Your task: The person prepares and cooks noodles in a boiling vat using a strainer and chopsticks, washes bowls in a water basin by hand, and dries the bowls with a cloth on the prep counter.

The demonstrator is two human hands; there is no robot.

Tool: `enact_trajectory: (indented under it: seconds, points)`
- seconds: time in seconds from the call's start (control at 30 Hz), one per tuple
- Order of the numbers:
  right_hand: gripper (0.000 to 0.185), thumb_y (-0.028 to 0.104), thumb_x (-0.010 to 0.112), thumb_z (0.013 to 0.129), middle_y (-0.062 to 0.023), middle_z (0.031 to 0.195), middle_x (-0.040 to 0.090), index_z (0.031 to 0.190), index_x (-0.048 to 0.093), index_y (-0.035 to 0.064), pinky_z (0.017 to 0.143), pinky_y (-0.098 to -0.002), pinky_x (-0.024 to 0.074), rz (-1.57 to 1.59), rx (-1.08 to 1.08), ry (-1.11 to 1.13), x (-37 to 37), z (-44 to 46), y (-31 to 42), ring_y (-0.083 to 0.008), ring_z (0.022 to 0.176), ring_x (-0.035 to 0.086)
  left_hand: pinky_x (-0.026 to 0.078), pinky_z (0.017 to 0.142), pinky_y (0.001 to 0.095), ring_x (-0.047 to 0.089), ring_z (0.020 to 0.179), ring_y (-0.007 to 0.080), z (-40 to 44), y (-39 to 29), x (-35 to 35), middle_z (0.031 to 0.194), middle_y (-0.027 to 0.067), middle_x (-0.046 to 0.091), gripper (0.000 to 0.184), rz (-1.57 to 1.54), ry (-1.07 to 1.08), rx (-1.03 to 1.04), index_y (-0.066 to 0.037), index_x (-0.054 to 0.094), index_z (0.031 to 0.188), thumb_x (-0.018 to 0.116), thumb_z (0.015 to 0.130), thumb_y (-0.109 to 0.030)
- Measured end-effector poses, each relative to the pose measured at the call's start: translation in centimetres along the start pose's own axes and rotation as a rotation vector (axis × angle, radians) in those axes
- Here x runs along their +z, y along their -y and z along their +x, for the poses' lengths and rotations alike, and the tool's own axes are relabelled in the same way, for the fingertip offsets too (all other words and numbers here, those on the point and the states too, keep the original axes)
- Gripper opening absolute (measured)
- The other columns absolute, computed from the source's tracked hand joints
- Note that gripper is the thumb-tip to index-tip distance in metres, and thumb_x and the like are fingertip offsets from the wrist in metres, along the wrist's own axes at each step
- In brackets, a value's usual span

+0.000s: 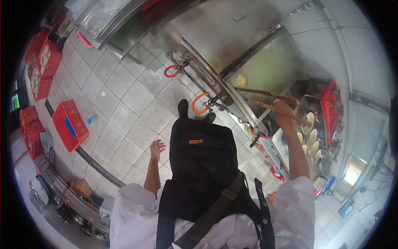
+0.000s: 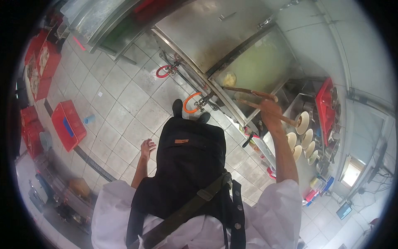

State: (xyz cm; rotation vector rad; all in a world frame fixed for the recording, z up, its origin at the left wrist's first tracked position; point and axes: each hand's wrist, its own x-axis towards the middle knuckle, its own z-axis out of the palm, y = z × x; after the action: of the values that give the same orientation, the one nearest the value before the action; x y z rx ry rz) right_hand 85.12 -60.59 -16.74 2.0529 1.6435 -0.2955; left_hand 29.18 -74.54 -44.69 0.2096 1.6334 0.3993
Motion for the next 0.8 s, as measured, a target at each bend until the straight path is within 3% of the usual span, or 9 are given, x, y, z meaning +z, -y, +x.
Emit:
enact_trajectory:
  seconds: [0.07, 0.17, 0.3, 0.37, 0.57, 0.67, 0.8]
  points:
    - [0.012, 0.015, 0.053, 0.08, -0.0123, 0.069, 0.059, 0.073, 0.059, 0.0088, 0.061, -0.0461, 0.0489, 0.05, -0.278, -0.244, 0.4, -0.2, 0.5, -0.0351, 0.067, 0.06, 0.05, 0.075, 0.0394, 0.062, 0.088, 0.0241, 0.5, -1.4, 0.0, 0.095, 0.0113, 0.058, 0.04, 0.02, 0.021, 0.025, -0.006, 0.052, 0.111, 0.047, 0.092, -0.04]
    - [0.012, 0.015, 0.054, 0.078, -0.0122, 0.067, 0.059, 0.069, 0.059, 0.0091, 0.058, -0.0444, 0.0492, -0.111, -0.329, -0.208, 0.1, 0.4, 1.0, -0.0336, 0.064, 0.06, 0.051, 0.074, 0.0372, 0.062, 0.086, 0.0233, 1.2, -3.0, 0.3, 0.094, 0.0113, 0.058, 0.038, 0.039, 0.031, 0.062, -0.005, 0.052, 0.112, 0.047, 0.092, -0.038]
    - [0.014, 0.015, 0.054, 0.077, -0.0139, 0.067, 0.059, 0.067, 0.06, 0.0081, 0.055, -0.0426, 0.0505, -0.164, -0.304, -0.16, -0.9, 1.0, 1.8, -0.0328, 0.064, 0.062, 0.051, 0.071, 0.0357, 0.063, 0.081, 0.0224, 2.3, -4.9, 1.1, 0.092, 0.0122, 0.06, 0.032, 0.006, 0.005, 0.08, -0.004, 0.054, 0.105, 0.047, 0.091, -0.032]
    - [0.012, 0.013, 0.057, 0.075, -0.0114, 0.067, 0.064, 0.069, 0.067, 0.0096, 0.059, -0.0391, 0.0555, -0.152, -0.283, -0.101, -0.8, 0.9, 1.7, -0.0281, 0.065, 0.067, 0.051, 0.071, 0.0355, 0.063, 0.08, 0.0221, 1.9, -4.3, 0.6, 0.092, 0.0117, 0.06, 0.031, 0.002, -0.009, 0.083, -0.004, 0.054, 0.105, 0.048, 0.091, -0.032]
    - [0.011, 0.015, 0.056, 0.074, -0.0148, 0.068, 0.061, 0.07, 0.063, 0.0076, 0.058, -0.0434, 0.0523, -0.129, -0.151, -0.044, -1.3, 1.1, 1.5, -0.0335, 0.066, 0.063, 0.051, 0.074, 0.0382, 0.062, 0.085, 0.0236, 1.6, -2.7, 0.5, 0.096, 0.0121, 0.059, 0.039, 0.058, 0.021, 0.012, -0.005, 0.053, 0.112, 0.047, 0.093, -0.037]
    - [0.014, 0.012, 0.055, 0.077, -0.0151, 0.071, 0.065, 0.073, 0.067, 0.0069, 0.058, -0.0401, 0.0558, -0.07, -0.293, -0.167, -0.1, 0.7, 0.4, -0.0335, 0.068, 0.067, 0.051, 0.074, 0.0384, 0.063, 0.084, 0.0239, 0.9, -1.7, 0.3, 0.096, 0.012, 0.059, 0.039, 0.052, 0.014, 0.009, -0.005, 0.053, 0.113, 0.047, 0.092, -0.038]
    - [0.015, 0.013, 0.055, 0.077, -0.0157, 0.07, 0.065, 0.072, 0.066, 0.0047, 0.055, -0.0408, 0.0549, -0.007, -0.24, -0.186, -0.3, 0.7, 0.2, -0.033, 0.065, 0.066, 0.05, 0.074, 0.0387, 0.063, 0.085, 0.0236, 0.7, -1.3, 0.2, 0.096, 0.0119, 0.059, 0.039, 0.066, 0.01, 0.002, -0.006, 0.053, 0.113, 0.048, 0.091, -0.038]
